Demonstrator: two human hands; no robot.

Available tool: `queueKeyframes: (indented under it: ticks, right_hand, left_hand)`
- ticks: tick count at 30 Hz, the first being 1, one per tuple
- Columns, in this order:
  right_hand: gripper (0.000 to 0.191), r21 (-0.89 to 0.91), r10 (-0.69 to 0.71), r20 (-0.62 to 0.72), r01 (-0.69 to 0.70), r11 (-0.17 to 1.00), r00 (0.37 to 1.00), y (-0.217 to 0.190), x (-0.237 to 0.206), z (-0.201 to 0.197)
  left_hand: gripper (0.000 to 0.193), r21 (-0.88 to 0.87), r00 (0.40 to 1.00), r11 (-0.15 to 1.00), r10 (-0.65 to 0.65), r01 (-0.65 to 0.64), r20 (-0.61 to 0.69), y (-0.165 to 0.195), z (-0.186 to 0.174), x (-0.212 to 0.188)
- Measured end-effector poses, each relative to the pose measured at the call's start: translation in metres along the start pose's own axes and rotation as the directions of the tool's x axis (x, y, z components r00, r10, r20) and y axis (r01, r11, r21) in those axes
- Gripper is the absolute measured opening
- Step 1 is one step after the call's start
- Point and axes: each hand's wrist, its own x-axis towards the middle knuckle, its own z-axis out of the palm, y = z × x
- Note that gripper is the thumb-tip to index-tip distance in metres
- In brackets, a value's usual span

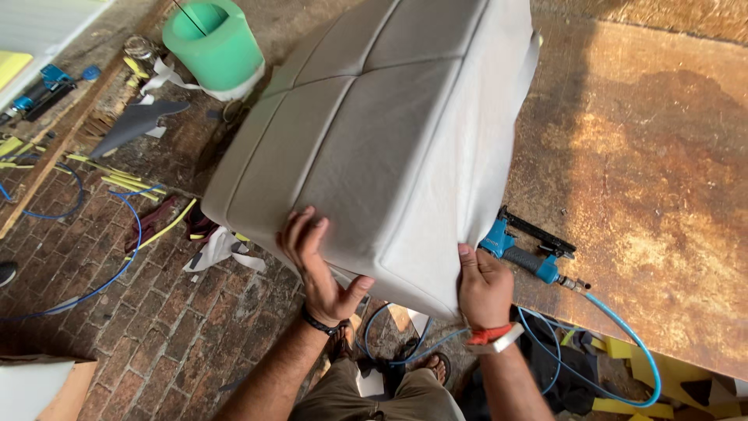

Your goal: The person stretches and secures a light gray fabric cover over a seat cushion using a pneumatic staple gun. They repeatedly pull the fabric taut, fold edges, and staple the underside of the wooden frame to attach the cover.

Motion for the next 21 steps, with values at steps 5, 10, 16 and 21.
queueKeyframes:
  ticks: [5,10,16,21]
  right_hand:
    - [0.046,-0.172,-0.505,0.133,0.522,0.835,0.853,-0.156,-0.005,0.008]
    - [0.043,-0.027,-0.689,0.326,0.735,0.677,0.647,-0.265,0.025,0.14]
    - [0.049,0.322,-0.624,0.33,0.537,0.779,0.708,-0.295,0.045,0.288]
    - [0.035,0.441,-0.392,0.356,0.217,0.871,0.848,-0.267,0.006,0.297]
  left_hand:
    - [0.088,-0.554,0.907,0.8,-0.383,0.231,-0.174,0.001,-0.065,0.079]
    - [0.094,-0.564,0.77,0.707,-0.611,0.427,-0.183,-0.069,-0.155,0.174]
    - [0.094,0.172,0.951,0.942,-0.262,0.289,-0.162,-0.074,-0.185,0.212]
    - [0.055,-0.002,0.966,0.97,-0.242,0.243,-0.095,-0.066,-0.216,0.221]
